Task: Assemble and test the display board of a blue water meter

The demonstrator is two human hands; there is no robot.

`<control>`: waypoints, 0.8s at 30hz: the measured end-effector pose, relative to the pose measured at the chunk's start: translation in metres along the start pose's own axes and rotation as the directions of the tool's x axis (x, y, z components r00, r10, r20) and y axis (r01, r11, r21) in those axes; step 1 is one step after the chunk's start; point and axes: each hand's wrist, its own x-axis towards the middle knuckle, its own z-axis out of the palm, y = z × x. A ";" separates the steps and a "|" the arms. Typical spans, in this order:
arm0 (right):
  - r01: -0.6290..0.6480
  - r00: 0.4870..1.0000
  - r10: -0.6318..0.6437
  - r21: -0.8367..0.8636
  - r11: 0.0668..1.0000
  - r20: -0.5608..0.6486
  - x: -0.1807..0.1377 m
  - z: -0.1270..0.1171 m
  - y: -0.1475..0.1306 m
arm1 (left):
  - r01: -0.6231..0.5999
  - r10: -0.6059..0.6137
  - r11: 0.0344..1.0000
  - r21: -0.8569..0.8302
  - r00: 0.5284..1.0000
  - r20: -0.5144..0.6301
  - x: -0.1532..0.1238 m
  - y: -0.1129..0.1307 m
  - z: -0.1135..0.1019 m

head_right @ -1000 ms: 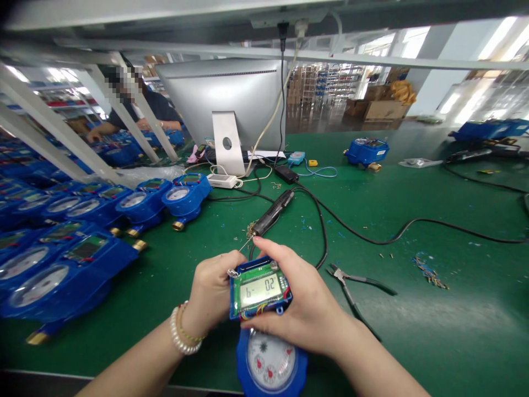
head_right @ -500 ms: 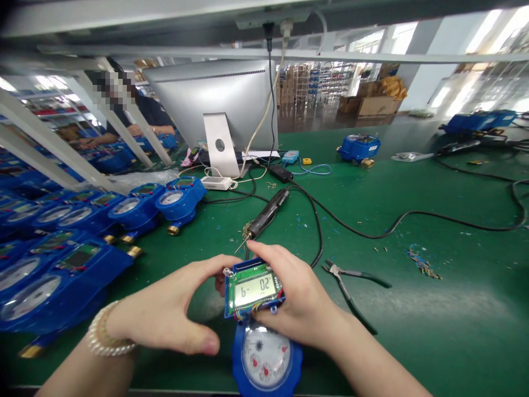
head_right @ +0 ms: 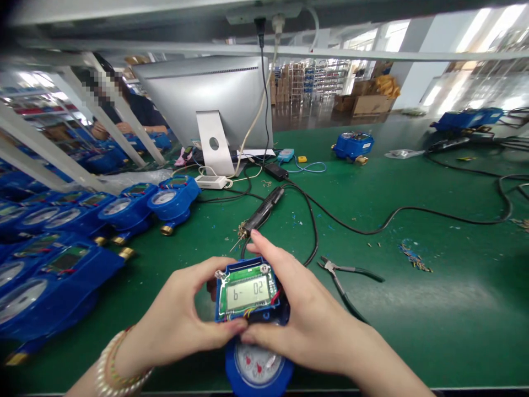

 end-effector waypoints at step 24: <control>-0.219 0.952 0.214 0.002 0.976 -0.217 -0.017 0.026 -0.021 | -0.149 0.214 0.941 0.303 0.958 -0.193 -0.007 0.004 0.020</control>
